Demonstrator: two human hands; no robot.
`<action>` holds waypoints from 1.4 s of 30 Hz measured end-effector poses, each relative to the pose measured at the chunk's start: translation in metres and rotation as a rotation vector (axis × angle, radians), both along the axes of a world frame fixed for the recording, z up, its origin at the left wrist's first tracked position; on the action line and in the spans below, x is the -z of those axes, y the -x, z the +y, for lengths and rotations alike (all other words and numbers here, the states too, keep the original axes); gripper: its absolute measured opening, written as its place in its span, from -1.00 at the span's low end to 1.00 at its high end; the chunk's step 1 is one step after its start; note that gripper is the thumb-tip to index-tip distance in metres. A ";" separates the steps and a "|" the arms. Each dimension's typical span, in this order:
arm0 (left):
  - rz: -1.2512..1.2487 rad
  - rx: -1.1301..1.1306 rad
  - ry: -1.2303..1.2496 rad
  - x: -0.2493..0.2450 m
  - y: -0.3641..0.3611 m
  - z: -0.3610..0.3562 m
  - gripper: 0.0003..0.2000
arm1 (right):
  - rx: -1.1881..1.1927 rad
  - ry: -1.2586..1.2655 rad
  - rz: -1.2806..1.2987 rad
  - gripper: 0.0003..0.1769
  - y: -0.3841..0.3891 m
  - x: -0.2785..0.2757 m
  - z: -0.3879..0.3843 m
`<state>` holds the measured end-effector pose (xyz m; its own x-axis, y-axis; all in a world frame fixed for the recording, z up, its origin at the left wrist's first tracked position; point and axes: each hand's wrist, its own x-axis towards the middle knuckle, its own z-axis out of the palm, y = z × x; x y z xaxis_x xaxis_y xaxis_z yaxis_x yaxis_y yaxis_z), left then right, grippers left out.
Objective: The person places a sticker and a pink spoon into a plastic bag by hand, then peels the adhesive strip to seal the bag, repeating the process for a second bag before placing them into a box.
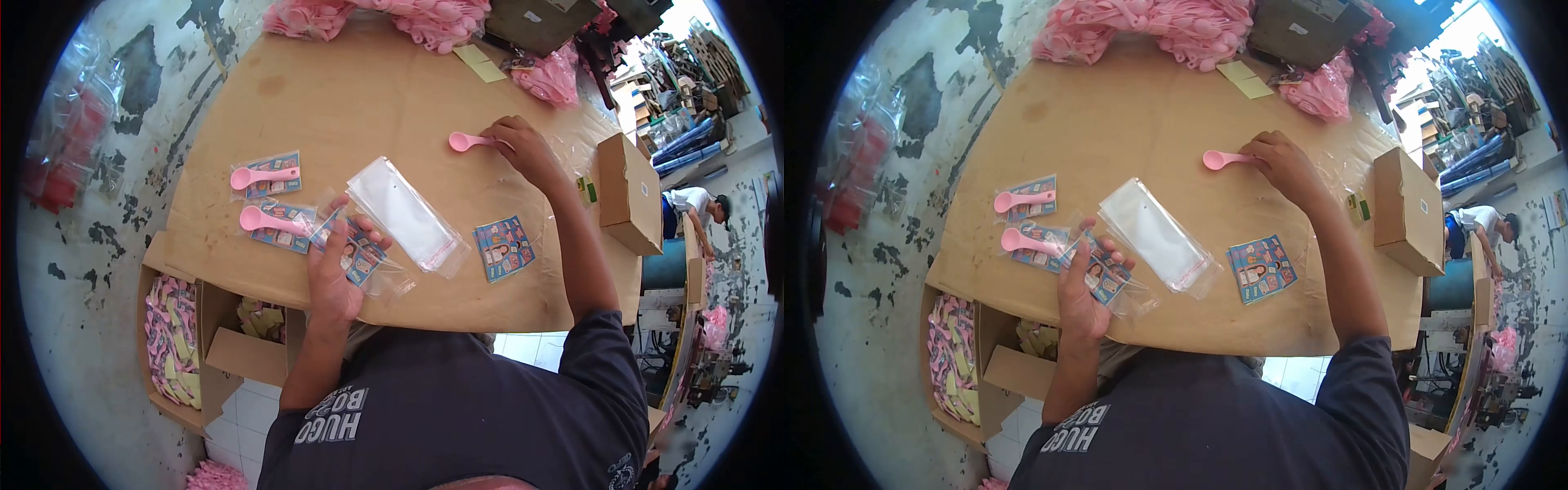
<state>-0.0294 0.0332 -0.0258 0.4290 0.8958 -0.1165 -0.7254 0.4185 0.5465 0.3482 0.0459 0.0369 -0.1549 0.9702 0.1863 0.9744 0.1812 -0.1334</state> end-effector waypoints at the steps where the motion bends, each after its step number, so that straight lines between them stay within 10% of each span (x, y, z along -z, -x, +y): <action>1: 0.006 -0.002 -0.011 0.000 -0.001 0.001 -0.57 | 0.002 0.004 0.006 -0.69 0.004 -0.001 -0.006; 14: -0.006 -0.100 -0.011 0.005 -0.002 -0.004 -0.52 | 0.222 -0.049 0.387 -0.84 0.036 -0.004 -0.098; 28: -0.076 -0.178 -0.168 -0.024 -0.050 -0.028 -0.46 | 0.422 0.451 1.632 -0.71 0.143 0.008 -0.221; 42: 0.026 -0.115 -0.317 -0.049 -0.083 -0.044 -0.44 | 0.356 0.145 1.695 -0.77 0.140 0.014 -0.224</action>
